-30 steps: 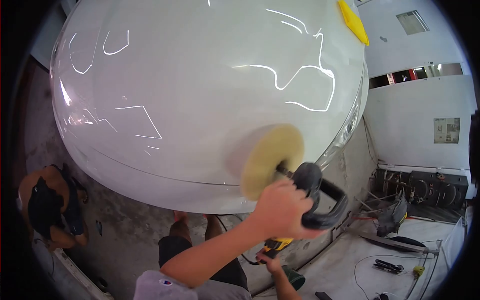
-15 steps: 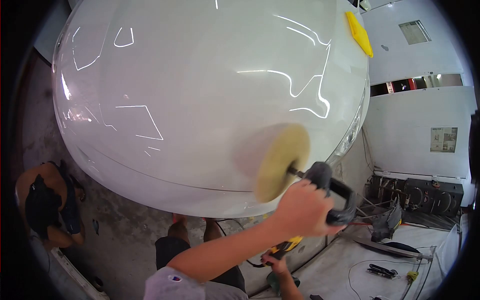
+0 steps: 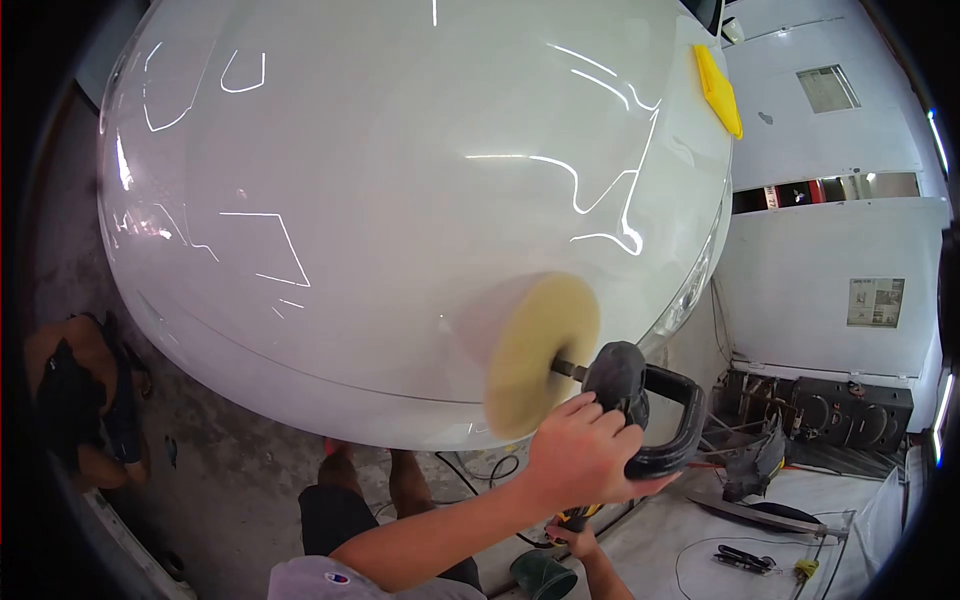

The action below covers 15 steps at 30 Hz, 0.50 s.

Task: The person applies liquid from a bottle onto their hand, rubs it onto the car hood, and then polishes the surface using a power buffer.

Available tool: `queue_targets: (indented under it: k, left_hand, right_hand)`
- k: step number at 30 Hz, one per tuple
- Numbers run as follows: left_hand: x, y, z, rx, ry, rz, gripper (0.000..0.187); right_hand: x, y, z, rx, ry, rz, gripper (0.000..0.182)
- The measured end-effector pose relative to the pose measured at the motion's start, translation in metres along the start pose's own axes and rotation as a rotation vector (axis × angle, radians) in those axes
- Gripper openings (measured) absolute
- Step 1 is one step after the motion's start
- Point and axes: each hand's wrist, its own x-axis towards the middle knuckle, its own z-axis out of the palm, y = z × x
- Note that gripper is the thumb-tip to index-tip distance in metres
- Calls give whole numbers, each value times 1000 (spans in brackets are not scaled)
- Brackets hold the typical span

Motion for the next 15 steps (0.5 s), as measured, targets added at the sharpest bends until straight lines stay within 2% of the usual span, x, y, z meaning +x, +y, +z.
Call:
queue_targets:
  k: [2, 4, 6, 8, 10, 13, 15]
  left_hand:
    - [-3, 4, -4, 20, 96, 1, 49]
    - [4, 5, -3, 38, 108, -5, 49]
    - [20, 5, 4, 34, 166, 22, 47]
    - [37, 5, 19, -22, 127, -17, 49]
    - [65, -1, 40, -5, 269, 50, 49]
    - [103, -9, 70, -52, 234, 19, 54]
    - [128, -18, 84, -119, 122, -43, 55]
  right_hand:
    - [4, -3, -9, 27, -24, -4, 14]
    - [10, -18, -21, 20, 33, -49, 14]
    - [20, -37, -43, 0, -7, -97, 14]
    - [24, -63, -65, -110, 154, -67, 18]
    - [29, -91, -83, -18, 199, -143, 14]
    - [40, -127, -119, -120, 249, -248, 10]
    - [46, -147, -136, -61, 300, -281, 14]
